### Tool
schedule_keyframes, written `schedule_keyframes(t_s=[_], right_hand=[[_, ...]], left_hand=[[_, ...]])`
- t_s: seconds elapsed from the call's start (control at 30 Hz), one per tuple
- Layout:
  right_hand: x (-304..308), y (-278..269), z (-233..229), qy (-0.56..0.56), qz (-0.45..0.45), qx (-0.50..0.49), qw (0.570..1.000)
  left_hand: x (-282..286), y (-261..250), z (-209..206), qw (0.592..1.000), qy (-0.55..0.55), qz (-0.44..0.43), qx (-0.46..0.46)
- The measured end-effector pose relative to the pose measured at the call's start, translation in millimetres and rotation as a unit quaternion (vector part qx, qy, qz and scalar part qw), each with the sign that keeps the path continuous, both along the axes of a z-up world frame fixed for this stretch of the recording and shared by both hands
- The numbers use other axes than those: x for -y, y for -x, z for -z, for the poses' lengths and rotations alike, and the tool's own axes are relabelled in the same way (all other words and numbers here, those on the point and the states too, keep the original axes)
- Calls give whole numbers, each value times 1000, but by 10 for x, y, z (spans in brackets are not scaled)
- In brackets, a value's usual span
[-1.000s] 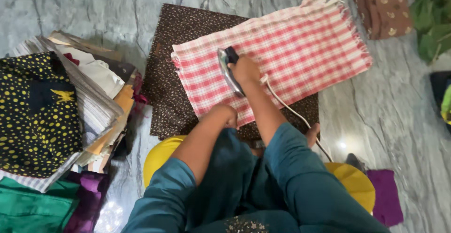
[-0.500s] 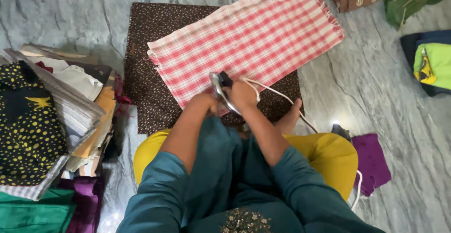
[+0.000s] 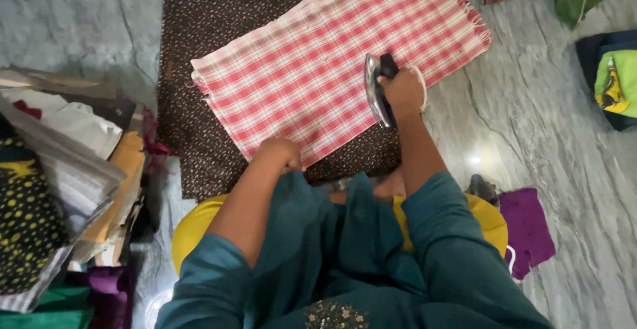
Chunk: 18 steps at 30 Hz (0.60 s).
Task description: The person irons a red and white checkered cloth on a small wooden board. They use an electric iron to smooth the fabric, folding it in half and ironing both sides.
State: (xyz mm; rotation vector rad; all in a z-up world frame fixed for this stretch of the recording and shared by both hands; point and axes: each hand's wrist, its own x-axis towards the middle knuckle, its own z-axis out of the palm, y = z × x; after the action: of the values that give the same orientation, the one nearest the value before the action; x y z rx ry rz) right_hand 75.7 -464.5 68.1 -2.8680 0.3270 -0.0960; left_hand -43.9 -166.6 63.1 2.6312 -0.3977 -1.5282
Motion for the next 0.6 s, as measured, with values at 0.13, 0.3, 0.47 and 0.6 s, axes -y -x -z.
schedule_keyframes(t_s=[0.13,0.3,0.47,0.6], right_hand=[[104,-269,9,-18,33,-33,999],[73,-445,43,-9,61,-39,997],[23,-381,37,-26,-40,-41,998],[-205,-223,-97,13,-104,-134,985]], left_hand=[[34,-50,157,990,-23,-87,109],[41,-59,138,974,11,-162,160],[37,-24,29,985,12,-120,120],[29,-38,77,989,15,-97,109]])
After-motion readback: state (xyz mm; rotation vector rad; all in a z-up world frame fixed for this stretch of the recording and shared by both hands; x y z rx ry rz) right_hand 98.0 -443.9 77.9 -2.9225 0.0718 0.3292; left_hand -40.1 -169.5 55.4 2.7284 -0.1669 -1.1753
